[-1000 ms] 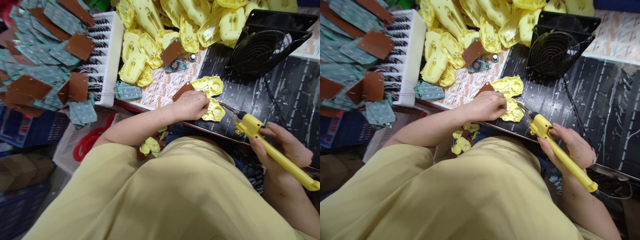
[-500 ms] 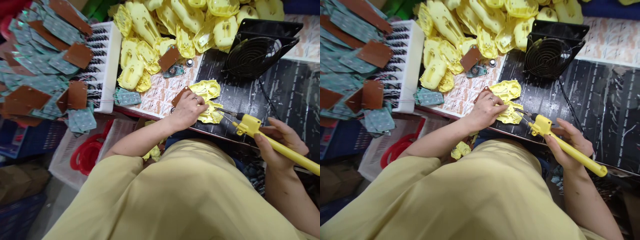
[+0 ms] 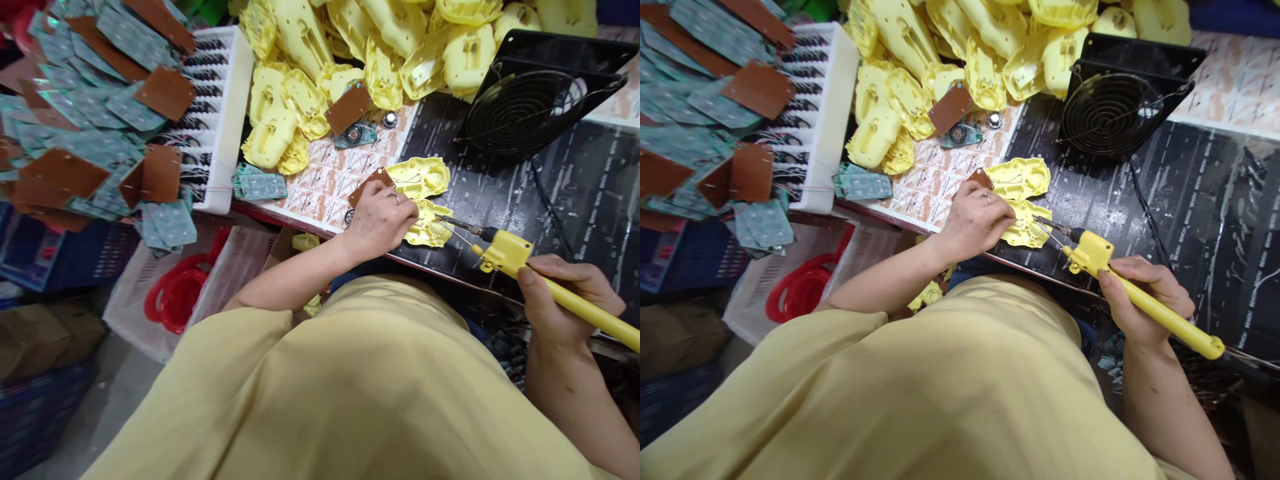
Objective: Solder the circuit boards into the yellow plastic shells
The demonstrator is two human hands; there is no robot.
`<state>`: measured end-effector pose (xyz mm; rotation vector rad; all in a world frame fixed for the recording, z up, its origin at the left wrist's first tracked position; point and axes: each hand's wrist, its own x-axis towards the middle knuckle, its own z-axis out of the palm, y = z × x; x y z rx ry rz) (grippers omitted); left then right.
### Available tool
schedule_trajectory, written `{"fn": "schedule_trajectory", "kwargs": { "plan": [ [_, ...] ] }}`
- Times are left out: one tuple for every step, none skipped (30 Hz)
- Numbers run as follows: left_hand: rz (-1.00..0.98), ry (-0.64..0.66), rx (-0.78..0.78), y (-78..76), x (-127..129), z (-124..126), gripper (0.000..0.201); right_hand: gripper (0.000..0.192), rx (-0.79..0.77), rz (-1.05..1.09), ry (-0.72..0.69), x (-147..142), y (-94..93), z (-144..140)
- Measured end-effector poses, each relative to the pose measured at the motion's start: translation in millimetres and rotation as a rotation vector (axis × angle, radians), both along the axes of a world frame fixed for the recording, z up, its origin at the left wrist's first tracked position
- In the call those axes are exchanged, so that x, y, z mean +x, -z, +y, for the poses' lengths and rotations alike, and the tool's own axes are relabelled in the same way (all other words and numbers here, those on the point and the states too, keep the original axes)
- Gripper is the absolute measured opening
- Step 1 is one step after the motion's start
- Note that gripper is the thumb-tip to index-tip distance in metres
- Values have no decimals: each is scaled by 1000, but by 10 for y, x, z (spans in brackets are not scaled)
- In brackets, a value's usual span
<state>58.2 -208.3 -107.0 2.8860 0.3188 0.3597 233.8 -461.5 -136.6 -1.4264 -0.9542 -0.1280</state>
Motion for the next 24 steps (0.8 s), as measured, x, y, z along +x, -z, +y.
{"fn": "schedule_trajectory", "kwargs": {
  "plan": [
    [-1, -4, 2, 6, -7, -9, 32, 17, -15, -38, -64, 0, -25, 8],
    [-2, -7, 4, 11, -11, -17, 32, 17, -38, -72, -116, -2, -52, 14],
    [-1, -9, 7, 15, -13, -21, 32, 17, -60, -101, -150, -4, -80, 19],
    [1, -9, 10, 17, -13, -24, 32, 17, -81, -122, -167, -6, -107, 22],
    [5, -8, 11, 18, -11, -25, 31, 17, -102, -138, -173, -6, -131, 25],
    [8, -7, 10, 20, -8, -25, 30, 17, -120, -149, -171, -3, -151, 29],
    [9, -7, 10, 22, -5, -24, 29, 16, -140, -155, -168, 6, -165, 33],
    [7, -8, 9, 25, -3, -23, 29, 16, -156, -161, -174, 21, -173, 40],
    [4, -9, 9, 29, -1, -22, 28, 17, -158, -171, -189, 41, -176, 48],
    [-1, -12, 10, 34, 0, -22, 27, 17, -152, -180, -208, 66, -176, 60],
    [-6, -14, 12, 38, 1, -20, 27, 17, -135, -187, -225, 94, -174, 73],
    [-10, -14, 13, 43, 1, -19, 26, 18, -121, -193, -242, 124, -172, 88],
    [-11, -13, 14, 46, 1, -18, 26, 18, -112, -199, -255, 152, -172, 104],
    [-12, -12, 15, 48, 0, -17, 27, 18, -104, -208, -263, 180, -176, 120],
    [-10, -10, 15, 49, -1, -15, 28, 17, -107, -217, -271, 204, -184, 134],
    [-8, -8, 14, 49, -1, -14, 29, 17, -117, -229, -281, 225, -196, 146],
    [-5, -5, 11, 47, -2, -13, 30, 16, -125, -244, -295, 243, -210, 154],
    [-4, -4, 7, 44, -4, -13, 31, 16, -133, -260, -310, 257, -226, 158],
    [-3, -4, 4, 41, -5, -12, 31, 16, -141, -274, -323, 269, -240, 157],
    [-2, -5, 3, 38, -7, -12, 32, 16, -157, -284, -336, 279, -251, 152],
    [2, -6, 2, 35, -8, -11, 32, 16, -174, -289, -345, 288, -257, 144],
    [6, -7, 3, 33, -9, -11, 32, 16, -189, -289, -350, 295, -257, 133],
    [10, -6, 5, 31, -10, -10, 33, 15, -206, -282, -348, 303, -249, 121],
    [13, -3, 7, 29, -10, -9, 34, 15, -211, -272, -342, 311, -236, 109]
  ]
}}
